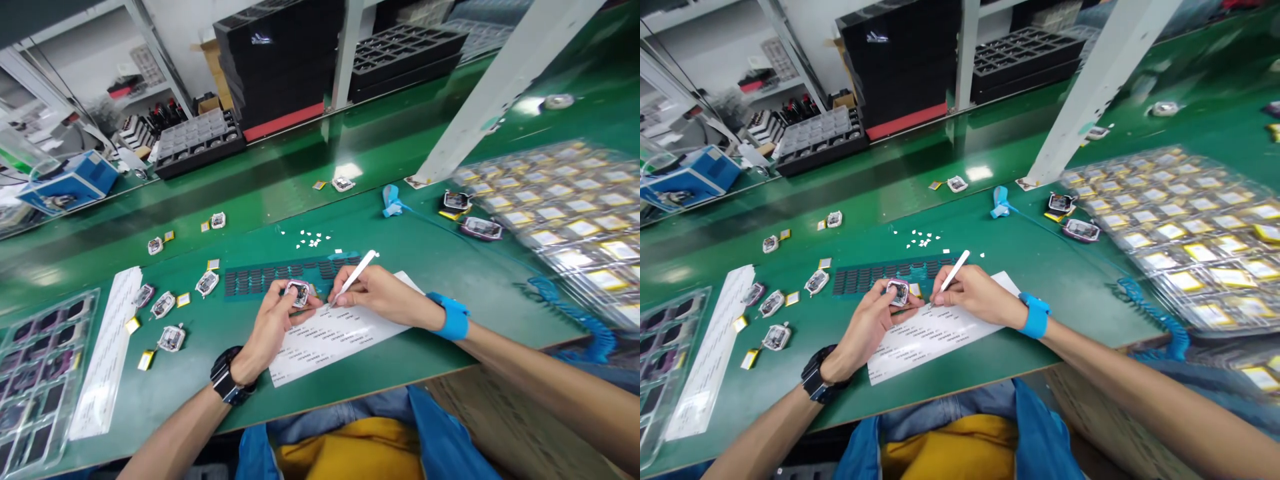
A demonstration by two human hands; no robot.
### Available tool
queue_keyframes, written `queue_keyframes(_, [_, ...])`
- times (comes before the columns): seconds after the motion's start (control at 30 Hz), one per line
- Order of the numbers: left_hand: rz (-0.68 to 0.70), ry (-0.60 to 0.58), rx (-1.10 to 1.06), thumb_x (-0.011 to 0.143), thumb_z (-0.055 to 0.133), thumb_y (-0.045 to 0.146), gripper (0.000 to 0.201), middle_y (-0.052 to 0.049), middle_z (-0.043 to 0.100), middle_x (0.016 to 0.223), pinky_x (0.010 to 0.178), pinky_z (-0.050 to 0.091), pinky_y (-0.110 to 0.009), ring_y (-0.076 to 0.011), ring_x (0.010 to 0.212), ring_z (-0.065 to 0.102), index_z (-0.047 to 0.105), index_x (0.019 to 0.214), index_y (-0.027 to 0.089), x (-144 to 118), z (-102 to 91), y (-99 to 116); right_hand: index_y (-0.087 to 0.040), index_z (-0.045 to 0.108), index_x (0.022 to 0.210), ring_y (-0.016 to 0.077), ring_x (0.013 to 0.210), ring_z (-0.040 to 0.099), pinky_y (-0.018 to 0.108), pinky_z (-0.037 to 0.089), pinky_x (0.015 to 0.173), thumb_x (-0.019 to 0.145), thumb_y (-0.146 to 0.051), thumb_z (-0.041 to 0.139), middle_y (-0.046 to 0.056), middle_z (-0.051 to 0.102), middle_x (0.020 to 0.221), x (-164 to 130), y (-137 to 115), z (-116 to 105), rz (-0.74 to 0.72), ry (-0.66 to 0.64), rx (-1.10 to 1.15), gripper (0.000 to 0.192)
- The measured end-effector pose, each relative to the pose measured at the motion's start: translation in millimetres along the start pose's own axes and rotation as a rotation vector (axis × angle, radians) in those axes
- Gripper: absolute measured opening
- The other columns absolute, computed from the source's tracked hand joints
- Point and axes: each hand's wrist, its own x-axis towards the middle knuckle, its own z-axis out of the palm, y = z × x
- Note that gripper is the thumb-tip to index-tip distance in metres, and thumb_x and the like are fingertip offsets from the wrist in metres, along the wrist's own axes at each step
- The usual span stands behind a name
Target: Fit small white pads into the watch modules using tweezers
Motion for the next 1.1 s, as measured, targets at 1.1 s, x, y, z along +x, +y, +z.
queue_keyframes(1.1, [0.104, -0.016, -0.187, 0.082, 0.063, 0.023, 0.03, -0.005, 0.075, 0.096, 0.086, 0.053, -0.036, -0.0199, 0.094, 0.072, 0.044, 0.104, 0.023, -12, 9.1, 10, -0.021, 0.057, 0.08, 0.0186, 0.076, 0.075, 0.029, 0.063, 0.068, 0.072, -0.044, 0.08, 0.005, 0.076, 0.086, -20, -29, 44, -0.152, 0.529, 0.378, 0.034])
